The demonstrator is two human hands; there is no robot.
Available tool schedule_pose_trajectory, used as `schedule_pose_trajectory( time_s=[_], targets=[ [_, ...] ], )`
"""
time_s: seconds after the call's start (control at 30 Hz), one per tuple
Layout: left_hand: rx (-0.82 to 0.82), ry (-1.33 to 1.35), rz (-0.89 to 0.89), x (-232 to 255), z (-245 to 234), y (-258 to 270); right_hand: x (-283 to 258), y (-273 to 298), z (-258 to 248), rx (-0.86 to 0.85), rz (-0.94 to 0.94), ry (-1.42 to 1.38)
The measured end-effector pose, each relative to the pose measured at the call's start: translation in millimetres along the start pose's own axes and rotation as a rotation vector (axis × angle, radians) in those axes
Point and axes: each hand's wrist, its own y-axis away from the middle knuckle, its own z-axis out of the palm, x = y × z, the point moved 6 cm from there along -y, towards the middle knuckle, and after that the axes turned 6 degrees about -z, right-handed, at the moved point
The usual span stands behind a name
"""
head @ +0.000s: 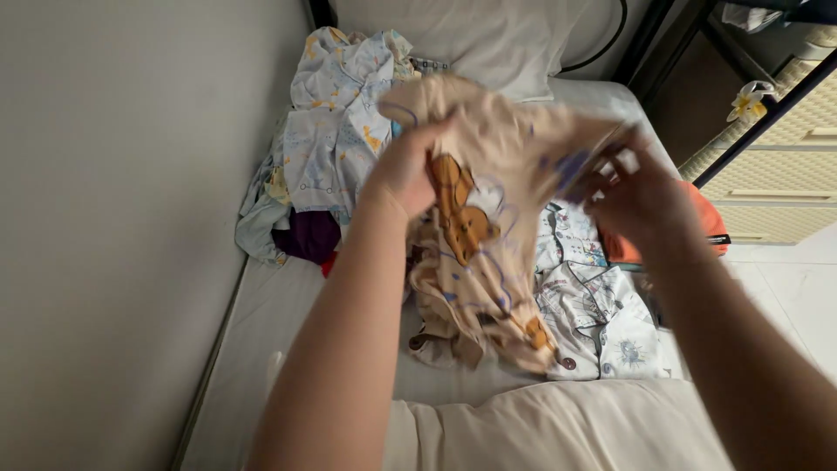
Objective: The person folds several pieces of children's clothing on a bed, including a beige onesie with bear graphics and a blue onesie with dinosaur graphics. The person smooths, folds, and fastens the garments, then places them in a neat stack.
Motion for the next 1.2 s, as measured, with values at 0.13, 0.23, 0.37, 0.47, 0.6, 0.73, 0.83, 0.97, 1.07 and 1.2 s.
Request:
schedule_pose_trajectory(
  time_s=[0.13,0.23,0.37,0.47,0.6,0.73,0.83,0.97,1.07,1.2],
  targets=[
    [-0.045,-0.014,0.265,73,16,-14,-114,-16,2,-0.251,-0.106,-0.089],
    [-0.139,-0.03,0.393,105,33,-11,-177,-25,9,-0.46,-0.39,0.23],
    [-0.03,-0.047,0.36,96,29,-3,-178,6,-1,-0.261,-0.289,0.019],
    [0.146,-0.133,0.197,51,8,10,-124,52,7,-0.134,-0.108,-0.006],
    [0.216,-0.081,0.127,15,-17,25,-70,80,19,0.153,-0.007,0.123],
    [0.401,-0.124,0.156,8,-54,40,-72,93,34,0.024,-0.124,0.334],
    [0.533,-0.16,0.254,11,-86,58,-85,97,46,-0.118,-0.218,0.588],
    [0.783,-0.326,0.193,-4,-129,90,-95,100,70,-0.028,-0.424,1.531],
    [0.934,-0.477,0.23,-10,-132,104,-89,115,113,-0.162,-0.75,1.762],
    [1.245,-1.044,-0.005,-7,-100,122,-68,132,166,-0.357,-1.039,1.754]
  ],
)
